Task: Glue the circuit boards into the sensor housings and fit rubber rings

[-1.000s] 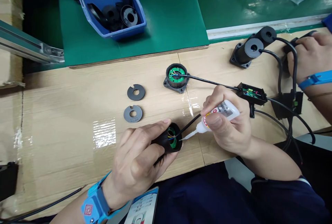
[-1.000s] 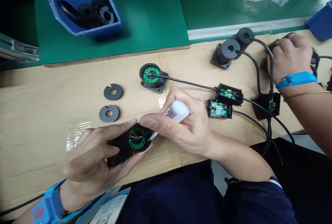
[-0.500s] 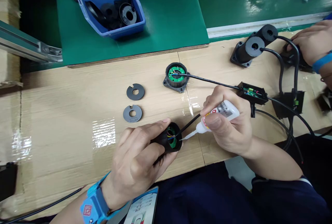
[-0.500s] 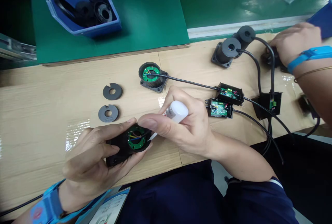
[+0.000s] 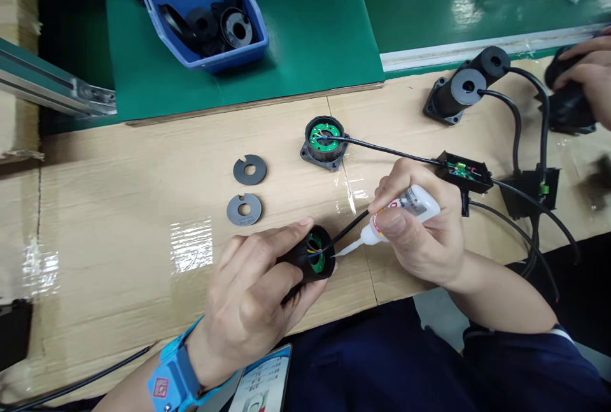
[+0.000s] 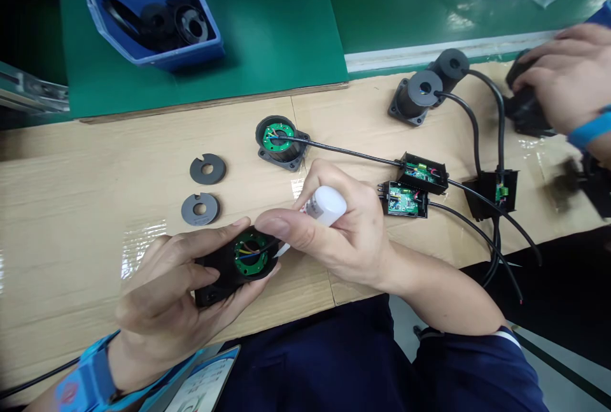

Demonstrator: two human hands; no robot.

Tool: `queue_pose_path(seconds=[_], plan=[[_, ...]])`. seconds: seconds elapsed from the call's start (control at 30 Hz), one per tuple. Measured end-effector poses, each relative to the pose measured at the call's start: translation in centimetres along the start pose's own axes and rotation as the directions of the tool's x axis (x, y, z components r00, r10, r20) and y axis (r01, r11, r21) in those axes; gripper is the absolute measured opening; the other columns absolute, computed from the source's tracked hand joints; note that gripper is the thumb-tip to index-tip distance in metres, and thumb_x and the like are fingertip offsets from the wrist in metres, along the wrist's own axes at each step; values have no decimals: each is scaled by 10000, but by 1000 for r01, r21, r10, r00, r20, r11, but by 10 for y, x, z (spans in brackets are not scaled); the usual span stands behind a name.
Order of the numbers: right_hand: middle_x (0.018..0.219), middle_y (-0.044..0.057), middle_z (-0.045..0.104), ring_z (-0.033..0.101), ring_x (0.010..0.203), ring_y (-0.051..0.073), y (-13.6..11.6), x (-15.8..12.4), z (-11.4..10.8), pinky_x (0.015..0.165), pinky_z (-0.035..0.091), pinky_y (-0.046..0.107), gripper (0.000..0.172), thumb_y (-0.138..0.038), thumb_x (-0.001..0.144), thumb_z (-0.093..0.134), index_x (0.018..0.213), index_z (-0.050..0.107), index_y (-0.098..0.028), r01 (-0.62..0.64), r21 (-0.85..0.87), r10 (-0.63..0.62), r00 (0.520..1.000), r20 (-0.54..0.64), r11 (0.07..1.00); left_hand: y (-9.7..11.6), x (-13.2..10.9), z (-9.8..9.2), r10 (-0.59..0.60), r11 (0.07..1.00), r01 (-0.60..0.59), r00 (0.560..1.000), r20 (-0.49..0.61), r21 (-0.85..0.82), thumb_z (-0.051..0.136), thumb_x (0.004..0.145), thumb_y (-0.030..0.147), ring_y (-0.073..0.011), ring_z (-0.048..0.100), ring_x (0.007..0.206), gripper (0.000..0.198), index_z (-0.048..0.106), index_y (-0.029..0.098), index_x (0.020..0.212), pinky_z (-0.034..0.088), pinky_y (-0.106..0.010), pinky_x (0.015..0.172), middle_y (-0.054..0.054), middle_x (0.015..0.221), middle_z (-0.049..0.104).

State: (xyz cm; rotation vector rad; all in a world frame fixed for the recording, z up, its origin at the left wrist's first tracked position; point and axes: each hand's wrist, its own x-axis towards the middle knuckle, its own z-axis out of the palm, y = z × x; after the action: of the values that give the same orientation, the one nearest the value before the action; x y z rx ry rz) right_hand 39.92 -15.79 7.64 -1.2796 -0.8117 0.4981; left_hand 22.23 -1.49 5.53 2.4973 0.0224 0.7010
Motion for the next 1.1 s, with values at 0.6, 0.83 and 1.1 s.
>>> queue_pose_path(seconds=[0.6,0.83,1.1], plan=[[632,-51,572,502,459,69,-1,-1,-2,414,387,250,320,-469,884,746,809,590,-200,288,-307,-285,957,57,907,5,9,0,-309,917,309,950,42,-251,869,728,333,-248,764,916,567,404,258,1045,612,-388,766,-54,1047,730],[592,-42,515,426,431,91,5,0,-5,382,302,282,414,-634,869,680,791,621,-232,130,-68,-140,975,-174,989,-3,8,2,-379,721,468,884,275,-511,831,759,197,-249,698,1093,573,360,282,1075,615,-412,878,-76,1181,663],[627,-58,583,477,487,78,8,8,5,452,390,235,323,-450,874,758,744,563,-228,-32,53,38,993,-115,998,-4,12,9,-297,559,482,876,380,-675,781,786,81,-209,619,1244,529,390,283,1080,590,-322,981,-56,1216,587]])
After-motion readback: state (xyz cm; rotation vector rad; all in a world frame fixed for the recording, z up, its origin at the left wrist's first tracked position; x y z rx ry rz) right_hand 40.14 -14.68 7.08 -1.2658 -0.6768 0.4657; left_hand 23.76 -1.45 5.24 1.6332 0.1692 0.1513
